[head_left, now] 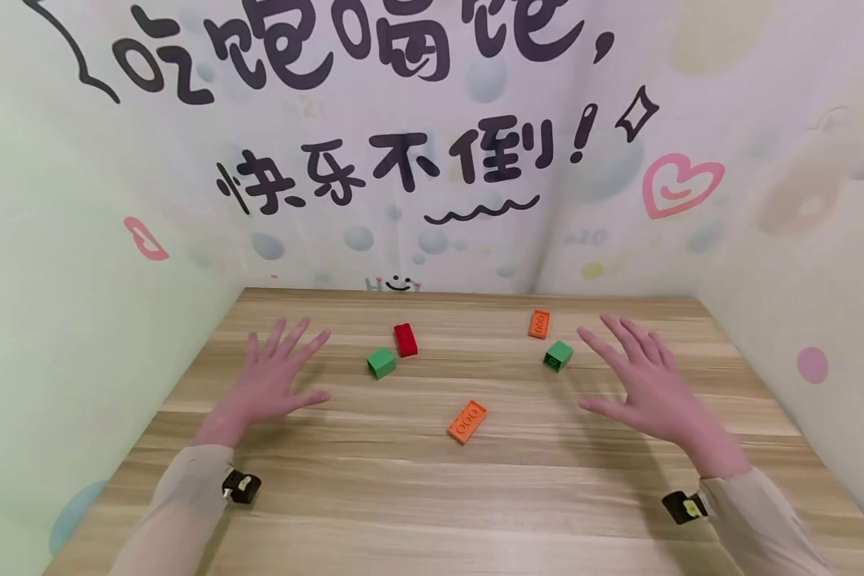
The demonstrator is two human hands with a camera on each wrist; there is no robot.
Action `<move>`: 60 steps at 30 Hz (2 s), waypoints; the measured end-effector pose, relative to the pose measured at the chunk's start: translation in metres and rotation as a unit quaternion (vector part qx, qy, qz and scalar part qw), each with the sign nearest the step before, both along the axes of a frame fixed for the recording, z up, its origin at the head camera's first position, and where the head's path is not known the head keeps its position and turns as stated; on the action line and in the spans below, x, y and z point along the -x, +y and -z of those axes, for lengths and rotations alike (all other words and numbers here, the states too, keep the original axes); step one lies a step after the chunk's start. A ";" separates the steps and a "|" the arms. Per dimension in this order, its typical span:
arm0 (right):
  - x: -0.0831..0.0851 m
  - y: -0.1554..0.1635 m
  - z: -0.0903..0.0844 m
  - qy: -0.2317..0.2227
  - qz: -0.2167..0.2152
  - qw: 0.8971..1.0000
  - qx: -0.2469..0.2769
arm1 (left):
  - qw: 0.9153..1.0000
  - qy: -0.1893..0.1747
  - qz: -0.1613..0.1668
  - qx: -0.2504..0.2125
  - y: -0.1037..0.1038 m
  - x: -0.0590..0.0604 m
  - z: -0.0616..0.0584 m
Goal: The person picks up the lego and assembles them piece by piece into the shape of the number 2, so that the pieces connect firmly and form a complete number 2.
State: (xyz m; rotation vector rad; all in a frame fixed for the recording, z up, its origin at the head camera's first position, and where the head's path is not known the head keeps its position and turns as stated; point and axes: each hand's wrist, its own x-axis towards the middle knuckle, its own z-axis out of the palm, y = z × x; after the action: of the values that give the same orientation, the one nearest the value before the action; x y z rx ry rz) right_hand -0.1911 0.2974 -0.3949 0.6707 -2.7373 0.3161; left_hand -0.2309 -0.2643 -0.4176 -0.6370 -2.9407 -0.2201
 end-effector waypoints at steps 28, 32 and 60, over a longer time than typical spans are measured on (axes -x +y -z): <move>0.030 -0.080 0.018 -0.010 -0.111 0.994 -0.014 | 0.998 -0.025 -0.003 -0.056 0.016 0.008 0.006; 0.031 -0.088 0.022 -0.025 -0.119 0.993 -0.009 | 0.998 -0.031 -0.002 -0.062 0.019 0.010 0.008; 0.035 -0.119 0.044 -0.081 -0.184 0.979 -0.028 | 0.994 -0.053 0.010 -0.092 0.029 0.012 0.019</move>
State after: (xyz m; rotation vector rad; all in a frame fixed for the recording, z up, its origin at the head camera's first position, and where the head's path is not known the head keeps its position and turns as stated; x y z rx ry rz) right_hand -0.2261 0.1788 -0.4394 1.2207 -2.7701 0.3901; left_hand -0.2432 -0.2353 -0.4361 -0.6465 -2.9666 -0.5368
